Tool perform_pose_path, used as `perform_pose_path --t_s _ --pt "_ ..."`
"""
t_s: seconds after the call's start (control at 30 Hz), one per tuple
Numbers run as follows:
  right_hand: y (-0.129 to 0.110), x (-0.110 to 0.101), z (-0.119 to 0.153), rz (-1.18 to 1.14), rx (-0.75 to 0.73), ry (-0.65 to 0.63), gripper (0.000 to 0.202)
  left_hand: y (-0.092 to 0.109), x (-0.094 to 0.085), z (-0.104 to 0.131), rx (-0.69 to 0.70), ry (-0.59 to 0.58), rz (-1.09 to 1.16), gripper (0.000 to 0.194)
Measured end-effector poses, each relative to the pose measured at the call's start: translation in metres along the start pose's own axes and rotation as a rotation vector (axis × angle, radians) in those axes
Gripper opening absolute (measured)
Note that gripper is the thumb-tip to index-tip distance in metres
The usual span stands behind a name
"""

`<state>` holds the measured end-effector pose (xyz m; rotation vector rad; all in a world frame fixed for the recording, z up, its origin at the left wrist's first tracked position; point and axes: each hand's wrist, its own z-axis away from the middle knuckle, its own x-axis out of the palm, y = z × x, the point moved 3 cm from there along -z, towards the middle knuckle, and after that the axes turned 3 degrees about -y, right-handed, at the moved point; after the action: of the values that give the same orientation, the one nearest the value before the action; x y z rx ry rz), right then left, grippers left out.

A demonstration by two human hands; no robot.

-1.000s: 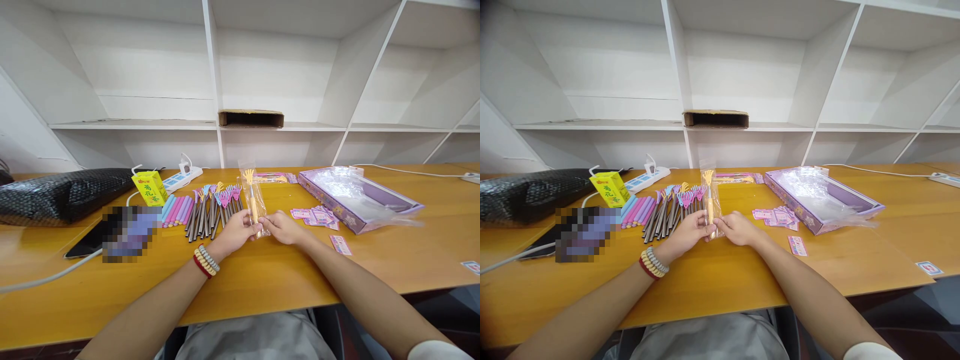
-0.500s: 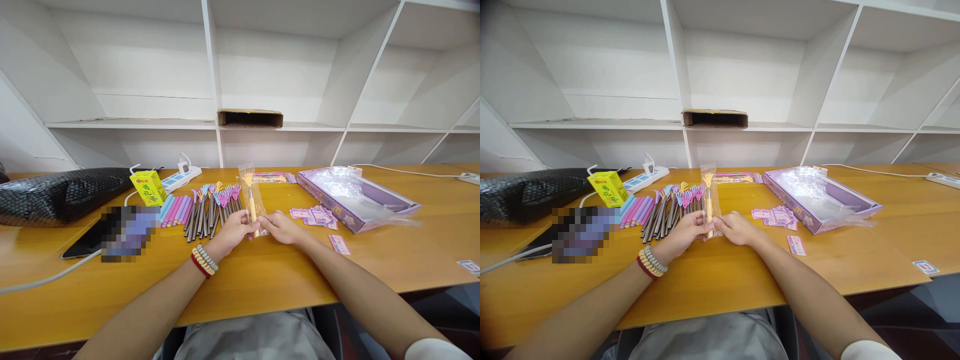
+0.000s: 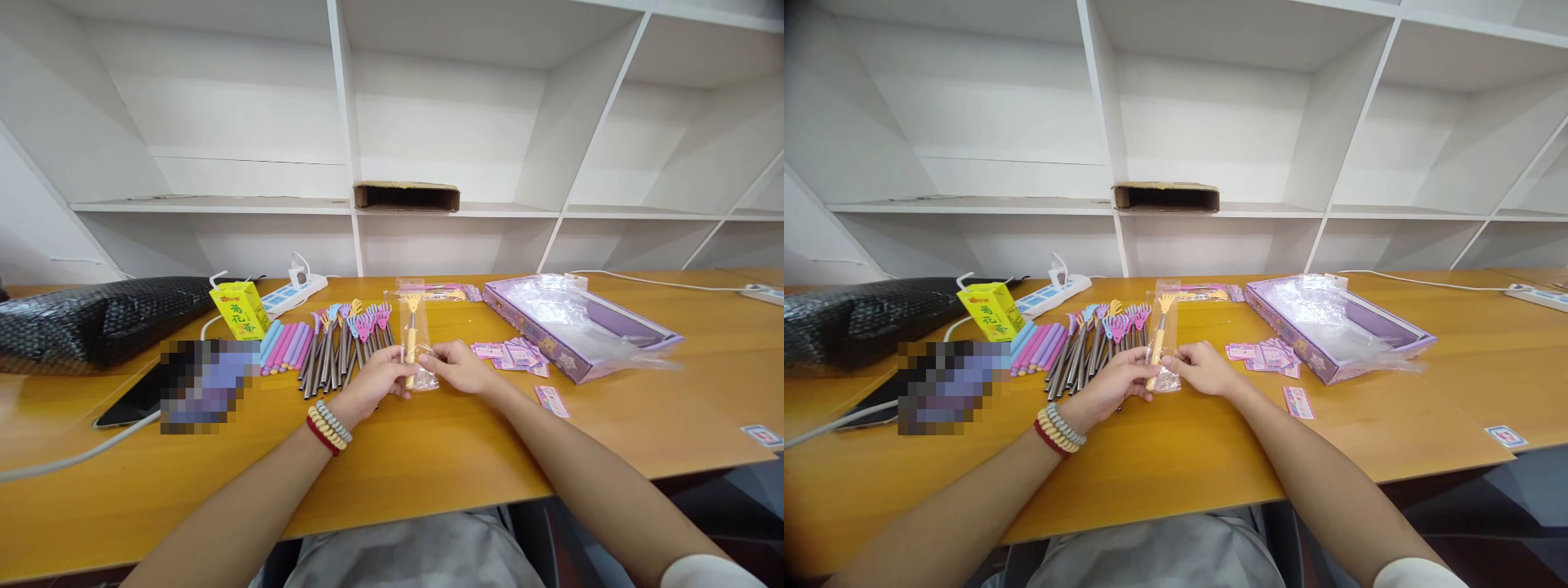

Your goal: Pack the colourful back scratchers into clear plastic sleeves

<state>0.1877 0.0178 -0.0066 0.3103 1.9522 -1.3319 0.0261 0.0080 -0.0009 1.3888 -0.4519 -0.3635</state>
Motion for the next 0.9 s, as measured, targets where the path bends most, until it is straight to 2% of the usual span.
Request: perform_pose_path --t_s 0.17,0.3,0.37,0.47,0.57,0.67,0.77,0.9 --pt "0.002 -0.003 -0.002 0.071 0.006 0.083 0.050 0.002 0.000 0.001 -0.035 -0.009 0.011 0.022" --pt "0.003 -0.018 -0.002 0.231 0.006 0.207 0.047 0.002 -0.002 0.000 0.013 0.036 0.000 0.024" --pt "0.009 -0.030 -0.002 0.310 0.055 0.253 0.043 0.001 -0.005 -0.003 0.048 0.077 -0.044 0.027" --pt "0.028 -0.051 -0.001 0.405 0.213 0.279 0.028 -0.002 -0.014 -0.008 0.125 0.154 -0.202 0.029" --pt "0.055 -0.070 0.001 0.480 0.399 0.226 0.015 0.000 -0.025 -0.010 0.238 0.270 -0.479 0.029" --pt "0.076 -0.085 0.005 0.536 0.514 0.157 0.015 0.007 -0.030 -0.007 0.304 0.368 -0.730 0.034" --pt "0.085 -0.092 0.009 0.506 0.545 0.076 0.026 0.013 -0.029 -0.004 0.330 0.392 -0.841 0.040" --pt "0.086 -0.090 0.012 0.450 0.536 -0.002 0.041 0.012 -0.027 -0.003 0.313 0.396 -0.947 0.048"
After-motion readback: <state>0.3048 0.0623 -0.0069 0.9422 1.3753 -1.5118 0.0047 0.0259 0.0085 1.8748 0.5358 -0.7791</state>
